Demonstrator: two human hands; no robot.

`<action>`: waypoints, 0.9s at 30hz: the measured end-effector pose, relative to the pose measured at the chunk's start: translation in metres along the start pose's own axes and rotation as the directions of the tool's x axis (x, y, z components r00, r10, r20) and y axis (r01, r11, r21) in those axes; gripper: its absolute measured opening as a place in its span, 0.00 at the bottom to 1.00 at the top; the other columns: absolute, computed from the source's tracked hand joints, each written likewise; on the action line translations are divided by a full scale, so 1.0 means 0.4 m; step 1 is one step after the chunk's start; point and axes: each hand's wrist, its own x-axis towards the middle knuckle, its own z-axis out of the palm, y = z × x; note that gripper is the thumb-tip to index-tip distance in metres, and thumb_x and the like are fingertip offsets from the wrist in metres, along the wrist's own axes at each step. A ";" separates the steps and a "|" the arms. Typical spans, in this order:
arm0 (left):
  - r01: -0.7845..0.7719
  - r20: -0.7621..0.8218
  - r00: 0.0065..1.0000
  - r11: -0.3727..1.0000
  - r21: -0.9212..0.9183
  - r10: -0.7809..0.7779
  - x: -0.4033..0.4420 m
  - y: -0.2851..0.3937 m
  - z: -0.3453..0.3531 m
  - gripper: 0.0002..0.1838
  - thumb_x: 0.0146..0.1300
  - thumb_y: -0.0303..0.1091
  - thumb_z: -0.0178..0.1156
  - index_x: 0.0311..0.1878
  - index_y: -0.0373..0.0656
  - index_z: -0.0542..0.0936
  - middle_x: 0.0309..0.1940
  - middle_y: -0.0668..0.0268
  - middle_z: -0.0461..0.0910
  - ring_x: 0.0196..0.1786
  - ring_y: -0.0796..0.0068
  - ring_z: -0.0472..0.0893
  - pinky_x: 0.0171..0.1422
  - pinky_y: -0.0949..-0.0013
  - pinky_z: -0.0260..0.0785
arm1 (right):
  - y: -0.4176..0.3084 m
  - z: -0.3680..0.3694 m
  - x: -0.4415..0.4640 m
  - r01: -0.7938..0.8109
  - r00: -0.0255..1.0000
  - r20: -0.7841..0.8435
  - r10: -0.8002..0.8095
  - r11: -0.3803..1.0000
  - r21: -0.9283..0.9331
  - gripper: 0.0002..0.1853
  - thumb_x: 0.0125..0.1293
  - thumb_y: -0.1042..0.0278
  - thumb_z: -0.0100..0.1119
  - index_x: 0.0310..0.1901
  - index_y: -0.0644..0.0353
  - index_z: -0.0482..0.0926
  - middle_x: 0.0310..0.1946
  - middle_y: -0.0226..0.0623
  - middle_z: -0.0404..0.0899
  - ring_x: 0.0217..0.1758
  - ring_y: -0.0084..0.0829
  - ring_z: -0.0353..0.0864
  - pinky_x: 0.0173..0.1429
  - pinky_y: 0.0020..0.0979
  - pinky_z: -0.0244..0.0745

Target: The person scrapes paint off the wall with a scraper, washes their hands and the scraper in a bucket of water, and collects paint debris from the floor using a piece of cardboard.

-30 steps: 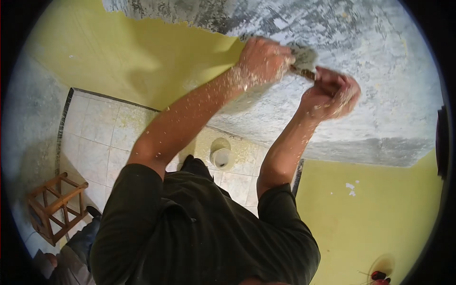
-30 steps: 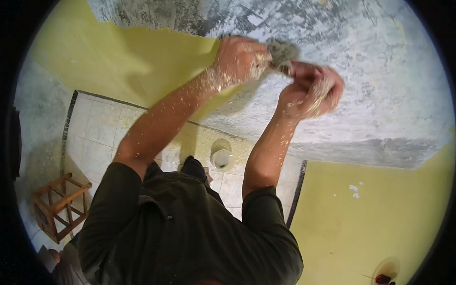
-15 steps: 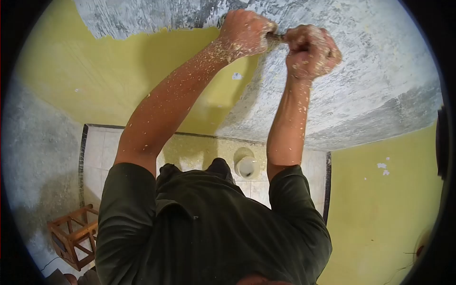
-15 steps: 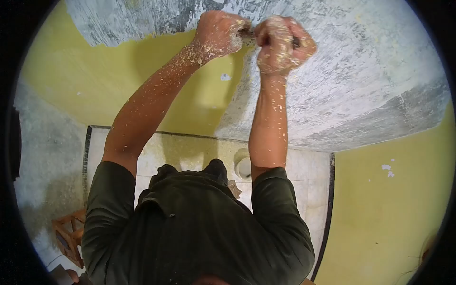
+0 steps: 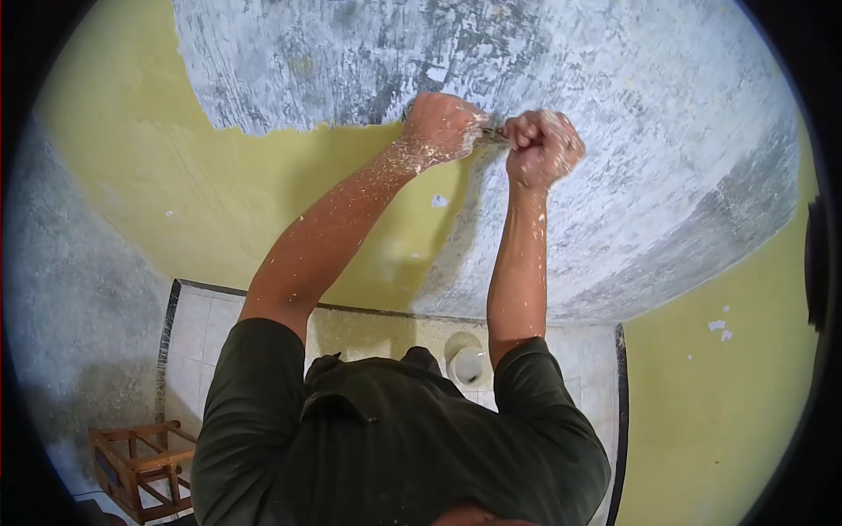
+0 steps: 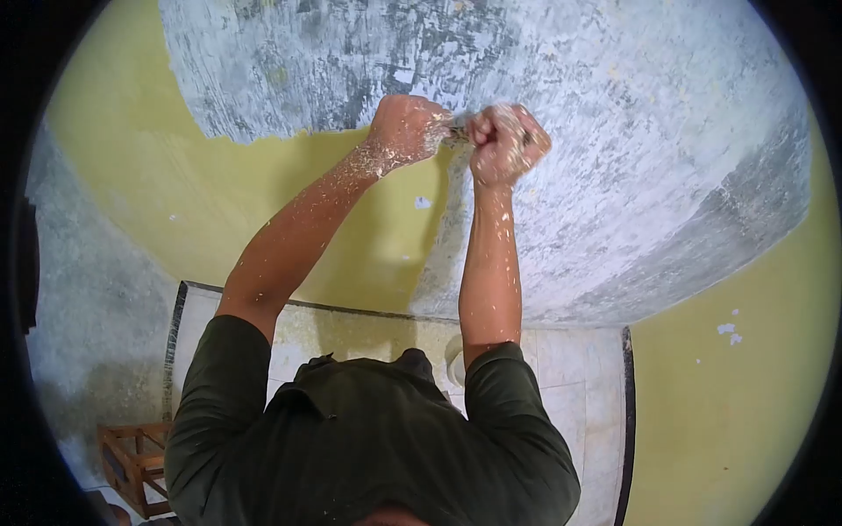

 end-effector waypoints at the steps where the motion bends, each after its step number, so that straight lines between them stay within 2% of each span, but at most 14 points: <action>1: -0.028 0.002 1.000 1.000 0.002 0.028 -0.002 -0.012 0.012 0.06 0.46 0.36 0.66 0.29 0.49 0.84 0.23 0.59 0.81 0.29 0.54 0.82 0.33 0.55 0.74 | 0.008 0.000 -0.010 -0.015 0.999 -0.042 0.015 1.000 0.001 0.14 0.61 0.74 0.51 0.18 0.64 0.65 0.13 0.36 0.64 0.14 0.26 0.61 0.21 0.32 0.63; 4: -0.098 -0.046 0.994 0.995 -0.036 0.096 -0.025 -0.022 0.022 0.06 0.44 0.36 0.65 0.28 0.48 0.82 0.23 0.60 0.81 0.29 0.54 0.82 0.32 0.55 0.73 | 0.039 0.002 -0.018 -0.008 0.998 -0.070 0.000 0.992 -0.123 0.15 0.62 0.73 0.50 0.18 0.63 0.64 0.14 0.36 0.64 0.14 0.24 0.59 0.21 0.32 0.62; 6: -0.096 -0.037 0.995 0.995 0.013 0.096 -0.015 -0.011 0.022 0.08 0.47 0.39 0.67 0.28 0.48 0.83 0.23 0.60 0.81 0.28 0.54 0.82 0.31 0.54 0.73 | 0.019 -0.012 -0.016 -0.021 0.997 -0.073 0.015 0.996 -0.083 0.14 0.62 0.74 0.50 0.18 0.62 0.65 0.14 0.35 0.63 0.14 0.24 0.59 0.21 0.31 0.62; 8: -0.102 0.060 0.993 0.993 0.061 0.098 -0.003 -0.003 0.002 0.09 0.47 0.41 0.68 0.30 0.49 0.84 0.24 0.60 0.82 0.29 0.55 0.82 0.31 0.55 0.73 | 0.019 -0.023 -0.020 0.035 0.995 -0.098 -0.030 0.998 0.053 0.14 0.62 0.74 0.50 0.19 0.63 0.66 0.13 0.34 0.63 0.13 0.25 0.60 0.21 0.31 0.62; 11: -0.086 0.265 0.963 0.988 0.129 0.049 -0.049 -0.041 0.058 0.08 0.48 0.39 0.67 0.31 0.50 0.84 0.25 0.61 0.82 0.30 0.55 0.82 0.34 0.54 0.73 | 0.074 -0.070 -0.045 -0.061 0.980 -0.186 0.073 0.996 0.072 0.15 0.63 0.74 0.51 0.19 0.61 0.65 0.14 0.34 0.64 0.14 0.26 0.61 0.21 0.32 0.64; 13: -0.075 0.189 0.981 0.991 0.108 0.053 -0.065 -0.051 0.081 0.09 0.48 0.40 0.67 0.31 0.49 0.84 0.25 0.61 0.81 0.31 0.55 0.82 0.34 0.53 0.73 | 0.070 -0.090 -0.059 -0.060 0.981 -0.173 0.089 0.984 0.169 0.16 0.64 0.74 0.54 0.19 0.61 0.65 0.15 0.35 0.65 0.15 0.26 0.63 0.21 0.31 0.64; 16: 0.015 0.200 0.980 0.999 0.042 -0.023 -0.098 0.021 0.006 0.09 0.47 0.40 0.67 0.32 0.49 0.83 0.27 0.64 0.79 0.36 0.57 0.81 0.37 0.56 0.73 | 0.010 -0.090 -0.138 -0.037 0.996 -0.071 0.046 0.992 0.122 0.16 0.68 0.69 0.56 0.22 0.66 0.70 0.18 0.37 0.69 0.21 0.26 0.70 0.28 0.31 0.70; 17: -0.068 0.235 0.970 0.998 0.014 0.063 -0.109 0.014 -0.014 0.09 0.47 0.40 0.67 0.31 0.49 0.82 0.27 0.65 0.78 0.39 0.60 0.80 0.38 0.58 0.72 | -0.019 -0.092 -0.169 -0.106 0.994 -0.045 0.099 0.975 -0.197 0.16 0.69 0.66 0.57 0.25 0.67 0.73 0.20 0.38 0.72 0.25 0.27 0.72 0.32 0.31 0.72; 18: -0.148 0.266 0.953 0.989 -0.020 0.148 -0.120 0.004 -0.032 0.09 0.47 0.40 0.67 0.31 0.50 0.82 0.28 0.67 0.77 0.41 0.63 0.79 0.39 0.61 0.72 | -0.048 -0.094 -0.199 -0.166 0.985 -0.042 0.167 0.852 -0.497 0.17 0.70 0.63 0.57 0.28 0.69 0.76 0.23 0.38 0.75 0.28 0.27 0.75 0.37 0.30 0.74; 19: -0.154 0.320 0.938 0.987 0.036 0.135 -0.142 -0.007 -0.036 0.08 0.48 0.40 0.66 0.31 0.51 0.83 0.30 0.71 0.78 0.45 0.68 0.78 0.46 0.62 0.69 | -0.060 -0.116 -0.243 -0.175 0.984 -0.076 0.158 0.849 -0.498 0.17 0.70 0.63 0.57 0.28 0.69 0.76 0.23 0.38 0.75 0.28 0.27 0.75 0.37 0.30 0.74; 21: -0.246 0.397 0.887 0.969 -0.023 0.235 -0.190 -0.018 -0.045 0.06 0.49 0.39 0.66 0.31 0.52 0.83 0.32 0.71 0.80 0.44 0.69 0.79 0.49 0.61 0.67 | -0.053 -0.171 -0.349 -0.361 0.855 -0.049 0.516 0.524 -0.772 0.15 0.69 0.61 0.58 0.38 0.68 0.80 0.28 0.36 0.80 0.33 0.25 0.77 0.42 0.28 0.75; 23: -0.339 0.465 0.816 0.936 -0.098 0.345 -0.222 -0.005 -0.048 0.05 0.50 0.38 0.65 0.30 0.53 0.84 0.34 0.72 0.82 0.43 0.69 0.79 0.52 0.59 0.65 | -0.077 -0.147 -0.431 -0.443 0.674 -0.061 0.737 0.335 -0.832 0.15 0.68 0.60 0.61 0.43 0.66 0.79 0.30 0.37 0.80 0.33 0.27 0.78 0.42 0.31 0.75; 26: -0.367 0.569 0.715 0.911 -0.191 0.407 -0.247 0.048 -0.023 0.03 0.52 0.38 0.65 0.30 0.54 0.85 0.37 0.72 0.84 0.43 0.70 0.80 0.59 0.58 0.60 | -0.014 -0.171 -0.603 -0.394 0.689 -0.074 0.721 0.286 -0.873 0.17 0.66 0.57 0.62 0.45 0.64 0.77 0.24 0.33 0.75 0.27 0.24 0.72 0.35 0.31 0.72; 27: -0.292 0.466 0.809 0.933 -0.210 0.358 -0.253 0.060 -0.012 0.04 0.52 0.38 0.66 0.30 0.53 0.85 0.36 0.70 0.85 0.42 0.69 0.81 0.57 0.58 0.63 | -0.025 -0.163 -0.638 -0.604 0.600 -0.203 0.774 0.272 -0.749 0.18 0.65 0.57 0.61 0.47 0.63 0.78 0.34 0.47 0.79 0.36 0.43 0.79 0.44 0.39 0.73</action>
